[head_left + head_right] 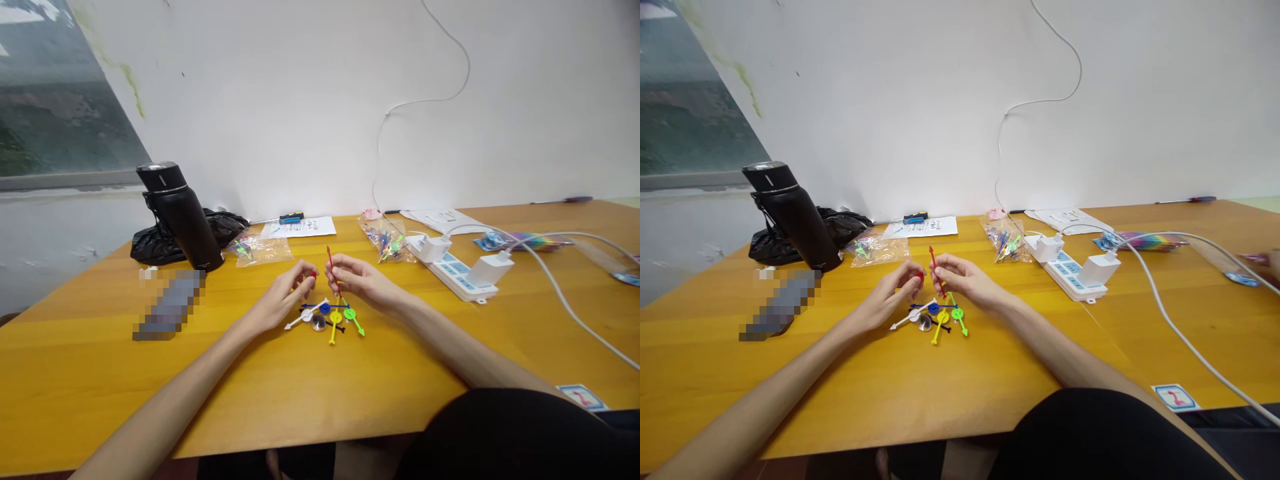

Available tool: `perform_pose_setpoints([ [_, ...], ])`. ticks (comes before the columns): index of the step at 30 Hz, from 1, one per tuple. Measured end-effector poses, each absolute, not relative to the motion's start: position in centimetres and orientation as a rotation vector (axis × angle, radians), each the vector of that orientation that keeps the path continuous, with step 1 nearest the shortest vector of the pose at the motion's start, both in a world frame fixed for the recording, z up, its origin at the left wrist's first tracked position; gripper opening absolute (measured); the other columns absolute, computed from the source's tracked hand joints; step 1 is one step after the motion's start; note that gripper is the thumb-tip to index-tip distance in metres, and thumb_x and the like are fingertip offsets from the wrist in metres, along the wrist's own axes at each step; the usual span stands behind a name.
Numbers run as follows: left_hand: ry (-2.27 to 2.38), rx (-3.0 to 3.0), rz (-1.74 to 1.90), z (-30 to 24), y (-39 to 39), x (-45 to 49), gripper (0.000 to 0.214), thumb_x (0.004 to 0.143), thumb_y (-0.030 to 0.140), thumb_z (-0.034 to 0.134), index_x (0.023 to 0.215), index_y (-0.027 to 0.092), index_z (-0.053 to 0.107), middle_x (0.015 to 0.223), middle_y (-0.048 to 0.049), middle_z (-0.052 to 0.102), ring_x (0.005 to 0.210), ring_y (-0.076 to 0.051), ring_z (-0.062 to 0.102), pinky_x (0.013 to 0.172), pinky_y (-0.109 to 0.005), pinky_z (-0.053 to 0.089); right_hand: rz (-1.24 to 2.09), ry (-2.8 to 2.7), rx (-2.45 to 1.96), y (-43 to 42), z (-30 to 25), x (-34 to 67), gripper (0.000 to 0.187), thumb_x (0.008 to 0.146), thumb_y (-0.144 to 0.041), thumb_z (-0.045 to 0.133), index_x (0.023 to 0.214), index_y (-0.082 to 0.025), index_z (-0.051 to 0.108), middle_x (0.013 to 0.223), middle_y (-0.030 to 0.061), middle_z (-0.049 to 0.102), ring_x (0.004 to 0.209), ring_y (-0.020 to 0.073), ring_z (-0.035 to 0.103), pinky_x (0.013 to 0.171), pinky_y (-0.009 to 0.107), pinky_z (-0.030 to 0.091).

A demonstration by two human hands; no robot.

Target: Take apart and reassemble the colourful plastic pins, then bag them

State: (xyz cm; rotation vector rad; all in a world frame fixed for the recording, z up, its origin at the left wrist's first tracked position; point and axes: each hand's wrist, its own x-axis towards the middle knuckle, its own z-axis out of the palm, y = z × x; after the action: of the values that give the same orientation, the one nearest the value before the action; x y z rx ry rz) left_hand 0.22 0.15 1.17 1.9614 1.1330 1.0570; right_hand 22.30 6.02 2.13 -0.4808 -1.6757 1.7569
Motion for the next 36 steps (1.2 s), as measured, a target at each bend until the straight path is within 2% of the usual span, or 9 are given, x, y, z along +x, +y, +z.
perform_pose_setpoints([
  [4, 1.173, 1.911, 1.142, 0.6, 0.6, 0.1, 0.028, 0.102, 0.047, 0.047, 0.112, 0.021, 0.055, 0.091, -0.0021, 0.061, 0.075, -0.015, 0.056, 0.071, -0.029, 0.047, 1.491, -1.642, -0.618, 7.2, 1.7, 22.5, 0.032, 0.088, -0.041, 0.074, 0.113, -0.022, 0.07, 0.098, 0.003, 0.068, 0.083, 0.014, 0.062, 0.086, 0.033, 0.052],
  [7, 1.197, 1.901, 1.161, 0.3, 0.8, 0.0, 0.028, 0.101, 0.047, 0.049, 0.113, 0.022, 0.056, 0.095, -0.0031, 0.062, 0.078, -0.015, 0.058, 0.071, -0.028, 0.048, 1.181, -1.656, -0.777, 9.2, 0.6, 23.3, 0.031, 0.084, -0.041, 0.074, 0.108, -0.02, 0.071, 0.101, 0.006, 0.073, 0.092, 0.0188, 0.067, 0.091, 0.038, 0.052],
  [10, 1.208, 1.901, 1.159, 0.2, 0.9, -0.1, 0.029, 0.101, 0.048, 0.05, 0.112, 0.022, 0.056, 0.095, -0.0031, 0.062, 0.079, -0.016, 0.059, 0.071, -0.028, 0.049, 0.815, -1.733, -0.964, 11.1, -0.4, 24.8, 0.023, 0.087, -0.039, 0.07, 0.098, -0.019, 0.072, 0.097, 0.0074, 0.075, 0.093, 0.0222, 0.069, 0.09, 0.041, 0.053],
  [14, 1.215, 1.905, 1.151, 0.2, 1.0, -0.2, 0.03, 0.101, 0.048, 0.05, 0.112, 0.021, 0.057, 0.098, -0.0044, 0.063, 0.082, -0.016, 0.059, 0.071, -0.027, 0.049, 0.567, -1.895, -1.056, 12.1, -1.0, 26.2, 0.021, 0.093, -0.032, 0.06, 0.098, -0.017, 0.074, 0.1, 0.0104, 0.074, 0.092, 0.0232, 0.068, 0.085, 0.041, 0.054],
  [18, 1.22, 1.899, 1.151, 0.1, 1.0, -0.2, 0.031, 0.101, 0.049, 0.05, 0.113, 0.021, 0.057, 0.1, -0.0045, 0.063, 0.082, -0.016, 0.059, 0.071, -0.027, 0.049, 0.506, -2.008, -0.966, 11.8, -1.6, 25.9, 0.019, 0.093, -0.022, 0.056, 0.102, -0.018, 0.073, 0.103, 0.0091, 0.074, 0.094, 0.0219, 0.069, 0.088, 0.039, 0.055],
  [24, 1.212, 1.925, 1.132, -0.1, 1.1, 0.2, 0.031, 0.102, 0.05, 0.049, 0.113, 0.021, 0.056, 0.095, -0.0029, 0.065, 0.078, -0.015, 0.059, 0.071, -0.028, 0.048, 0.522, -2.16, -0.868, 11.4, -2.8, 24.8, 0.021, 0.092, -0.013, 0.053, 0.093, -0.017, 0.073, 0.098, 0.0088, 0.071, 0.089, 0.0209, 0.07, 0.084, 0.036, 0.058],
  [29, 1.217, 1.948, 1.104, -0.1, 1.0, 0.4, 0.031, 0.102, 0.05, 0.049, 0.112, 0.022, 0.057, 0.094, -0.0019, 0.065, 0.078, -0.015, 0.059, 0.072, -0.027, 0.047, 0.477, -2.289, -0.836, 11.5, -2.8, 24.7, 0.032, 0.094, -0.008, 0.048, 0.109, -0.018, 0.074, 0.115, 0.0112, 0.073, 0.108, 0.0242, 0.069, 0.102, 0.043, 0.053],
  [33, 1.223, 1.954, 1.103, -0.1, 0.9, 0.5, 0.032, 0.102, 0.05, 0.049, 0.113, 0.021, 0.057, 0.095, -0.0024, 0.066, 0.079, -0.015, 0.059, 0.071, -0.027, 0.047, 0.423, -2.358, -0.822, 11.2, -2.8, 24.8, 0.041, 0.094, -0.007, 0.048, 0.129, -0.018, 0.065, 0.135, 0.0121, 0.065, 0.129, 0.0263, 0.058, 0.116, 0.048, 0.042],
  [36, 1.224, 1.953, 1.102, -0.1, 0.9, 0.5, 0.032, 0.102, 0.05, 0.049, 0.113, 0.021, 0.057, 0.094, -0.0021, 0.066, 0.079, -0.015, 0.059, 0.071, -0.027, 0.047, 0.342, -2.333, -0.84, 11.0, -2.9, 24.8, 0.037, 0.092, -0.008, 0.05, 0.124, -0.019, 0.065, 0.134, 0.0124, 0.063, 0.131, 0.0274, 0.054, 0.116, 0.051, 0.04],
])
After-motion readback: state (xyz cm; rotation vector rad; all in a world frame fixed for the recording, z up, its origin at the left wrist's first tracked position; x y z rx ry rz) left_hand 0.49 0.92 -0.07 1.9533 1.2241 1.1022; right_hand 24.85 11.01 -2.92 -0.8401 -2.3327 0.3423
